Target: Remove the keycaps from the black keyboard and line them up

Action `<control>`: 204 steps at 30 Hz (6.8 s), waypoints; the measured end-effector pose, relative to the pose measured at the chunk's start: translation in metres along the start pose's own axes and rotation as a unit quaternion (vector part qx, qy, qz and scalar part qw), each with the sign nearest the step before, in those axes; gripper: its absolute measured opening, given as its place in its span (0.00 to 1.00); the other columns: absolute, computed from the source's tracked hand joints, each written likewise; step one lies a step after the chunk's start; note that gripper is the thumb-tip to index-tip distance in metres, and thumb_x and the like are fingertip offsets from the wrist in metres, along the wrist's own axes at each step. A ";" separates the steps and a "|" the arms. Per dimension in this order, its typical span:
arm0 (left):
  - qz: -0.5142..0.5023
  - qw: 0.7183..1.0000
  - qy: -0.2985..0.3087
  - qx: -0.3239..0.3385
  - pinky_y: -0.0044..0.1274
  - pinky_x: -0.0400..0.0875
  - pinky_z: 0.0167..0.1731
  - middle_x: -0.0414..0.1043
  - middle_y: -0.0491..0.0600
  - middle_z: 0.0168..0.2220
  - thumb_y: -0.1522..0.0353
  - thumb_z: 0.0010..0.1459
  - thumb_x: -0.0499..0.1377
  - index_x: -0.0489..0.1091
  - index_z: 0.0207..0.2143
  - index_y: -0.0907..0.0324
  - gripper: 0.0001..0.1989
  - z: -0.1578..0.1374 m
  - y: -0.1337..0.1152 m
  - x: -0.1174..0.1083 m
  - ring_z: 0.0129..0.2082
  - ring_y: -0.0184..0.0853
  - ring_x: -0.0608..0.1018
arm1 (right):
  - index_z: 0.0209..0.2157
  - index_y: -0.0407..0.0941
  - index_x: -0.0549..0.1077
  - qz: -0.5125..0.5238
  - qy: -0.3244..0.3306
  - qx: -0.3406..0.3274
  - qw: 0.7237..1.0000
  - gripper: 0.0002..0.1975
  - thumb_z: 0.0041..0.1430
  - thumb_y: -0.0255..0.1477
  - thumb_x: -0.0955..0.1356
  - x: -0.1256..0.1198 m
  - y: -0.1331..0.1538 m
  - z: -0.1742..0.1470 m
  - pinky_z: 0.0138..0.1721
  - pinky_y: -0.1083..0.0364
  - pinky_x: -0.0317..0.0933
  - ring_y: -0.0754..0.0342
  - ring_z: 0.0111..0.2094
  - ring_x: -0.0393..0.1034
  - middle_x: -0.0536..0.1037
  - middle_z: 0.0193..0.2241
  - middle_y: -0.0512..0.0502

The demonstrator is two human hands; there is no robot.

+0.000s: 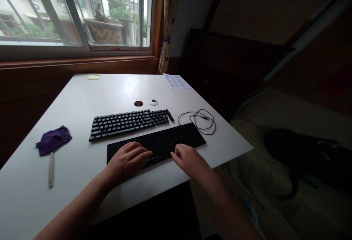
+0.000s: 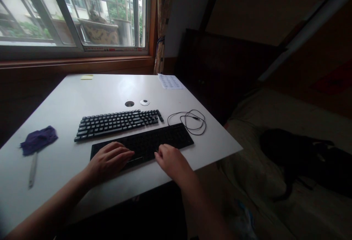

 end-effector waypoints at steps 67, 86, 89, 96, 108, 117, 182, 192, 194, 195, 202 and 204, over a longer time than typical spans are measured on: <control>-0.035 0.995 0.087 -0.042 0.39 0.71 0.55 0.73 0.54 0.52 0.69 0.63 0.58 0.73 0.49 0.56 0.12 -0.001 0.006 0.033 0.56 0.43 0.72 | 0.33 0.44 0.75 -0.084 -0.301 0.075 0.947 0.16 0.68 0.38 0.62 -0.056 -0.121 -0.031 0.40 0.52 0.64 0.47 0.36 0.72 0.77 0.32 0.40; -0.048 0.995 0.078 -0.038 0.37 0.72 0.54 0.75 0.52 0.50 0.68 0.63 0.58 0.73 0.49 0.55 0.12 0.000 0.007 0.031 0.54 0.41 0.73 | 0.34 0.46 0.70 0.227 -0.237 0.235 0.915 0.16 0.60 0.46 0.65 -0.028 -0.191 -0.032 0.33 0.53 0.68 0.49 0.27 0.77 0.81 0.26 0.45; -0.053 0.995 0.071 -0.035 0.37 0.72 0.53 0.75 0.53 0.49 0.68 0.63 0.58 0.73 0.49 0.55 0.12 -0.001 0.007 0.031 0.54 0.41 0.74 | 0.36 0.45 0.72 0.106 -0.239 0.172 0.950 0.15 0.61 0.44 0.65 -0.033 -0.175 -0.029 0.38 0.51 0.67 0.48 0.31 0.76 0.80 0.28 0.43; -0.047 0.993 0.095 -0.048 0.38 0.71 0.54 0.74 0.53 0.51 0.68 0.64 0.58 0.73 0.49 0.55 0.12 -0.002 0.008 0.033 0.54 0.42 0.73 | 0.38 0.43 0.73 -0.116 -0.215 0.084 0.966 0.13 0.64 0.34 0.61 -0.034 -0.142 -0.020 0.39 0.51 0.64 0.45 0.37 0.74 0.79 0.35 0.37; -0.049 0.991 0.109 -0.052 0.39 0.70 0.55 0.73 0.51 0.52 0.68 0.64 0.58 0.72 0.51 0.54 0.13 -0.002 0.007 0.033 0.56 0.42 0.71 | 0.31 0.45 0.72 0.214 -0.214 0.233 0.924 0.14 0.57 0.42 0.67 -0.023 -0.192 -0.025 0.35 0.53 0.65 0.50 0.28 0.74 0.79 0.24 0.46; -0.055 0.993 0.096 -0.045 0.38 0.71 0.54 0.74 0.52 0.51 0.68 0.64 0.57 0.73 0.50 0.55 0.12 -0.001 0.007 0.032 0.55 0.42 0.72 | 0.31 0.45 0.72 0.335 -0.232 0.272 0.872 0.16 0.52 0.44 0.70 -0.011 -0.207 -0.025 0.30 0.53 0.68 0.50 0.26 0.74 0.78 0.24 0.47; -0.181 0.973 -0.100 -0.104 0.18 0.75 0.29 0.78 0.50 0.34 0.68 0.60 0.63 0.74 0.41 0.60 0.07 -0.003 0.020 -0.012 0.29 0.30 0.80 | 0.37 0.47 0.71 0.343 -0.090 -0.138 0.925 0.04 0.65 0.26 0.65 0.017 0.057 0.024 0.39 0.54 0.63 0.53 0.39 0.67 0.70 0.36 0.47; -0.317 0.931 -0.046 -0.173 0.21 0.75 0.35 0.78 0.50 0.35 0.67 0.59 0.64 0.76 0.40 0.59 0.07 -0.003 0.028 -0.009 0.34 0.32 0.80 | 0.36 0.47 0.69 0.394 -0.044 -0.141 0.907 0.03 0.66 0.27 0.65 0.021 0.053 0.022 0.34 0.57 0.63 0.56 0.34 0.66 0.68 0.36 0.49; -0.363 0.906 -0.060 -0.208 0.22 0.76 0.36 0.77 0.51 0.36 0.67 0.60 0.64 0.75 0.40 0.60 0.07 -0.005 0.033 -0.011 0.35 0.33 0.80 | 0.38 0.47 0.70 0.366 -0.070 -0.135 0.918 0.02 0.66 0.28 0.65 0.018 0.048 0.023 0.37 0.56 0.62 0.55 0.35 0.66 0.69 0.36 0.49; -0.385 0.890 -0.077 -0.230 0.22 0.76 0.36 0.77 0.51 0.36 0.67 0.59 0.64 0.75 0.40 0.60 0.08 -0.006 0.036 -0.011 0.35 0.33 0.80 | 0.39 0.47 0.70 0.352 -0.086 -0.128 0.923 0.03 0.67 0.29 0.64 0.015 0.045 0.023 0.38 0.56 0.62 0.55 0.35 0.66 0.70 0.36 0.49; -0.523 0.776 -0.128 -0.328 0.28 0.79 0.46 0.79 0.52 0.40 0.68 0.57 0.66 0.73 0.41 0.62 0.11 -0.017 0.047 0.001 0.40 0.36 0.82 | 0.45 0.47 0.73 0.307 -0.149 -0.102 0.934 0.11 0.67 0.37 0.66 -0.003 0.027 0.024 0.36 0.56 0.60 0.55 0.33 0.66 0.72 0.33 0.50; -0.540 0.762 -0.127 -0.334 0.30 0.78 0.47 0.80 0.53 0.42 0.68 0.57 0.67 0.72 0.42 0.62 0.11 -0.018 0.046 0.004 0.41 0.37 0.82 | 0.42 0.47 0.74 0.293 -0.161 -0.121 0.935 0.11 0.61 0.37 0.71 -0.007 0.032 0.023 0.31 0.57 0.59 0.57 0.28 0.63 0.70 0.30 0.52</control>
Point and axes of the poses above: each hand's wrist, its own z-axis towards the middle knuckle, its own x-axis out of the palm, y = z × x, the point moved 7 cm from there along z, towards the middle knuckle
